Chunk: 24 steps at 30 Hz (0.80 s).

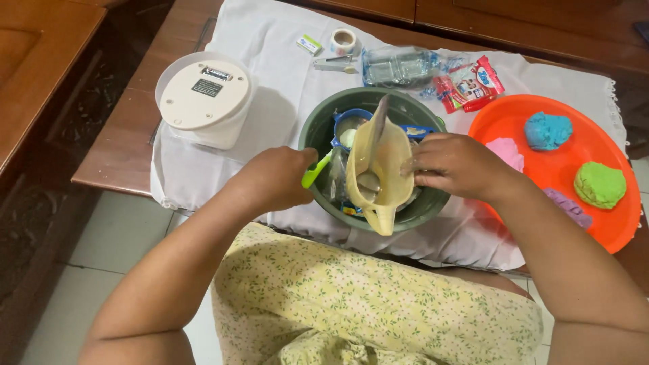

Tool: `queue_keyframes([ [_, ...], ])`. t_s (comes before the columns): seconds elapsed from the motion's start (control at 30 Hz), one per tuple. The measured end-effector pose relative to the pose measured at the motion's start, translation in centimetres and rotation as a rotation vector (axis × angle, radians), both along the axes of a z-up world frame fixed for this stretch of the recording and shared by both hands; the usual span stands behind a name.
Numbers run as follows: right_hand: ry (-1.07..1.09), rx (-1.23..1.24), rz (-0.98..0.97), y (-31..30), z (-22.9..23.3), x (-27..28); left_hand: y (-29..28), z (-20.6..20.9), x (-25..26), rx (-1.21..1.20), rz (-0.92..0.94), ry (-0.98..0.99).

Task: Kneading and mixing dough in a bowl while sitting on the floor at a mixing station.

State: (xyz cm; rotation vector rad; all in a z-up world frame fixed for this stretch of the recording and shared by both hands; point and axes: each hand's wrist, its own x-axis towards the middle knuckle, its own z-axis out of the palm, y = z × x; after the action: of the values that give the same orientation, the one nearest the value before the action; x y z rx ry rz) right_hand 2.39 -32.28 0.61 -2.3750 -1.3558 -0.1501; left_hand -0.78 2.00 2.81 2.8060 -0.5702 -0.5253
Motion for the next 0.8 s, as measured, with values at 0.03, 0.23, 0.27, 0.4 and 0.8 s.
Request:
queue_keyframes([
  [0.03, -0.003, 0.003, 0.001, 0.0, -0.2, 0.4, 0.3, 0.1, 0.2, 0.003, 0.001, -0.003],
  [0.23, 0.136, -0.035, 0.058, 1.3, 0.6, 2.2, 2.1, 0.5, 1.8, 0.023, 0.121, -0.142],
  [0.27, 0.142, -0.087, 0.069, 1.6, 0.7, 2.7, 2.2, 0.8, 1.9, -0.024, 0.133, -0.13],
  [0.4, 0.041, -0.309, 0.103, 3.3, 0.8, 4.0, 2.5, 1.3, 1.9, -0.116, 0.192, -0.093],
  [0.8, 0.267, -0.132, 0.06, 5.5, 1.7, 2.3, 2.7, 1.3, 1.5, -0.175, 0.207, -0.045],
])
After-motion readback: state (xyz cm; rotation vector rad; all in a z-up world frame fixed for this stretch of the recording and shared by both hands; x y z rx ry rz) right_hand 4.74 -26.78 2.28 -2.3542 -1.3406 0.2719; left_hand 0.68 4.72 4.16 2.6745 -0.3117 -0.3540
